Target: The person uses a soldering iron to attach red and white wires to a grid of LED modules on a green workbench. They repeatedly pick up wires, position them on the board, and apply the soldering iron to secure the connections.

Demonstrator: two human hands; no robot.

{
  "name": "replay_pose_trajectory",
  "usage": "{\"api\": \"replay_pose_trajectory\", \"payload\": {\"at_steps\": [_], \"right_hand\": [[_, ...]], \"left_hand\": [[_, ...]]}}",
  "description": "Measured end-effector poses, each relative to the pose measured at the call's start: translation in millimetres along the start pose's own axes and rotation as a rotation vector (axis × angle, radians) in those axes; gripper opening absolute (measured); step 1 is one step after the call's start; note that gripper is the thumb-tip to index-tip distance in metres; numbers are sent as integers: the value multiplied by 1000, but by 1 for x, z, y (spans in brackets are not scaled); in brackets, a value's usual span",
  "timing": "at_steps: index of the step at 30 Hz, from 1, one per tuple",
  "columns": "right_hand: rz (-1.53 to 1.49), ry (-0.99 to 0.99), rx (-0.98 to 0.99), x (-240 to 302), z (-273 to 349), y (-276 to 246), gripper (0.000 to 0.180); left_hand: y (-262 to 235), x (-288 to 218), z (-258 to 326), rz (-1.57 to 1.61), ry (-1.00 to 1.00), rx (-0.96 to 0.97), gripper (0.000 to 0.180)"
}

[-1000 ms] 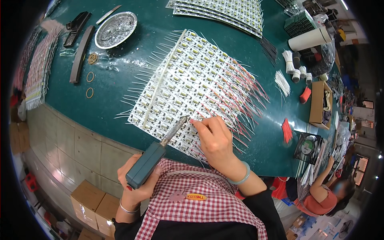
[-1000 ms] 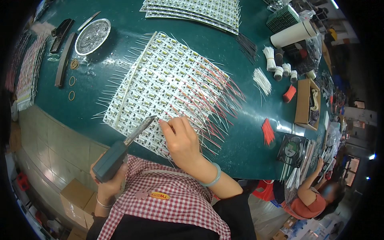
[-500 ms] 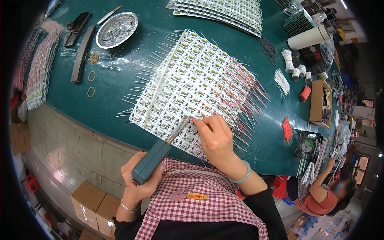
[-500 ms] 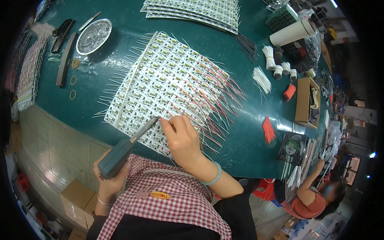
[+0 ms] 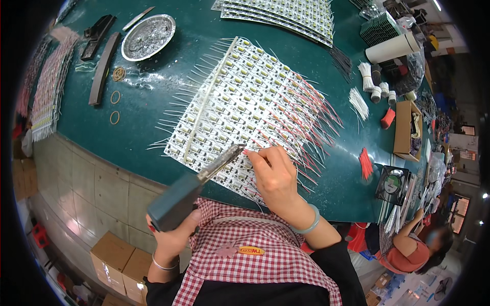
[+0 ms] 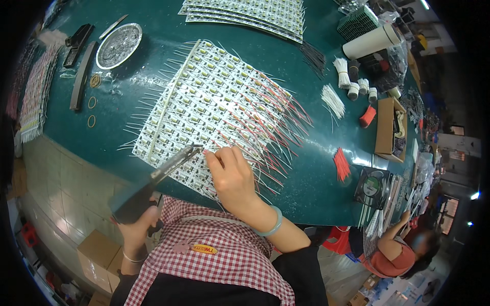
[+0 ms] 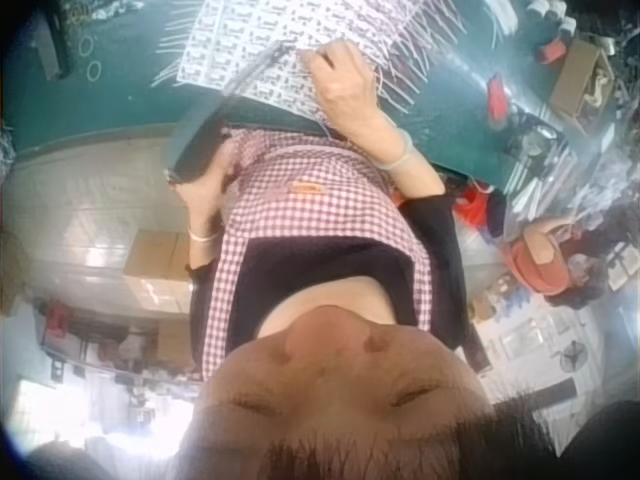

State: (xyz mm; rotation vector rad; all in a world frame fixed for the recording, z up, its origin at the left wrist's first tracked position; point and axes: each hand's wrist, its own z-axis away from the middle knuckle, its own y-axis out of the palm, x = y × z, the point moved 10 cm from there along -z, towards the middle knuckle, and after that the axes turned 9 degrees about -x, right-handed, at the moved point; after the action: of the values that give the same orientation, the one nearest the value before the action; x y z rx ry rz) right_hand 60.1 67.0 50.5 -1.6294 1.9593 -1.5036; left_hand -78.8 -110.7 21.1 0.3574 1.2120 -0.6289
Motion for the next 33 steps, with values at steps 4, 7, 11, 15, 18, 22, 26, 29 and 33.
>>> {"api": "replay_pose_trajectory", "payload": {"at_steps": [4, 7, 11, 15, 18, 22, 26, 29, 33], "right_hand": [[-11, -5, -19, 0, -1, -1, 25], [-15, -8, -22, 0, -1, -1, 25], [11, -25, -49, 2, -2, -6, 28], [8, -33, -96, 9, -5, -28, 31], [-26, -35, -95, 16, -1, -30, 31], [-44, -5, -36, 16, 7, -13, 31], [-66, 22, -42, 13, 12, -3, 31], [-66, 29, -37, 13, 13, -2, 32], [-67, 47, -37, 13, 12, -2, 32]], "left_hand": [[0, 6, -5, 528, -226, -19, 48], [-4, 18, -8, 646, -291, 73, 50], [-3, 20, -4, 678, -323, 62, 50], [-5, 21, -3, 618, -261, 72, 50], [-10, 12, 2, 449, -184, 16, 52], [-13, 15, 10, 172, -168, 15, 55], [-23, 14, 17, 42, -47, -60, 34], [-22, 14, 20, -102, -10, -57, 28], [-9, -12, 17, -268, 269, 21, 22]]}}
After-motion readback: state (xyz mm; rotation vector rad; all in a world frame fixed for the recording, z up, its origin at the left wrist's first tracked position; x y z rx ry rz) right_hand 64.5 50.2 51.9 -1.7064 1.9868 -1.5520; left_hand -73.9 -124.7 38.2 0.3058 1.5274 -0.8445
